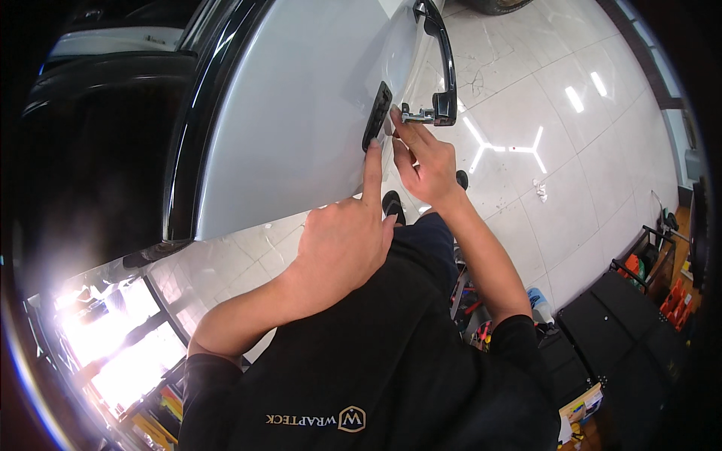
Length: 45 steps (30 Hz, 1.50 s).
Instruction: The person installs black door handles on the driver-side doors of a white SUV. They align each handle, press it into place, and secure it by hand, then test the latch mechanism on both front and rear doors.
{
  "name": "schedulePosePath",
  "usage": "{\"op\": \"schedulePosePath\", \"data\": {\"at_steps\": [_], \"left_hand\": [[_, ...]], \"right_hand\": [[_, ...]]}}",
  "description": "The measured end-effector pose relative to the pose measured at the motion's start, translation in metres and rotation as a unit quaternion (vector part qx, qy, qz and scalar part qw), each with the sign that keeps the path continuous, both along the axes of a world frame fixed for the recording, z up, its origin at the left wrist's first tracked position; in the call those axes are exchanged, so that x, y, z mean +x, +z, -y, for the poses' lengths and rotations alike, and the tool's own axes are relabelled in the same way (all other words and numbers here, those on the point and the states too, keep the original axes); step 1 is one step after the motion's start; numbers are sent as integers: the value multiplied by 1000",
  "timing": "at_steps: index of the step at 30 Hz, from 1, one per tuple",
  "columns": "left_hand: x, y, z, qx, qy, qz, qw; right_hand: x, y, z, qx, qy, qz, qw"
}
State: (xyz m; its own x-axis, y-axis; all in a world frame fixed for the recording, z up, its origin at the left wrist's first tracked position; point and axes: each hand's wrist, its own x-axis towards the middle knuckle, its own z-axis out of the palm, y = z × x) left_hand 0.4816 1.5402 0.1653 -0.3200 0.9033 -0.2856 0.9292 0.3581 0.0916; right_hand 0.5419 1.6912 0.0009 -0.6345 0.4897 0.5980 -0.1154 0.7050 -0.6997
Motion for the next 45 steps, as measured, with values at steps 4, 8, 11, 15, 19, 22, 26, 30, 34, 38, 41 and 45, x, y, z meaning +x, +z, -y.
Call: {"op": "schedulePosePath", "data": {"at_steps": [4,8,11,15,19,22,26,30,34,38,41,45], "left_hand": [[0,-1,2,14,-12,-10,1000],[2,14,-12,-110,60,68,990],[-2,-3,0,11,29,20,999],[-1,1,-3,-30,61,58,996],[1,2,-16,-38,45,80,995],[4,-11,-17,-29,35,50,998],[10,-10,-20,-35,37,42,998],[15,-12,-24,-38,75,69,994],[19,-7,-31,-89,139,90,982],[17,-7,-29,-51,125,80,988],[18,-9,-27,-18,124,93,988],[15,-11,-27,11,103,74,992]], "right_hand": [[-3,-3,-3,18,-15,4,1000],[-5,-2,-4,21,-9,-1,1000],[-8,3,-6,36,6,-12,999],[-4,5,-7,17,33,30,999],[-4,-13,-8,-81,65,30,994],[-4,-17,-8,-97,59,0,994],[18,-17,-7,-160,62,26,985],[35,-18,-21,-386,31,-96,917],[14,73,-47,-552,5,-182,814],[3,88,-70,-413,57,64,907],[3,100,-71,-399,48,73,913],[-2,102,-62,-343,10,115,932]]}}
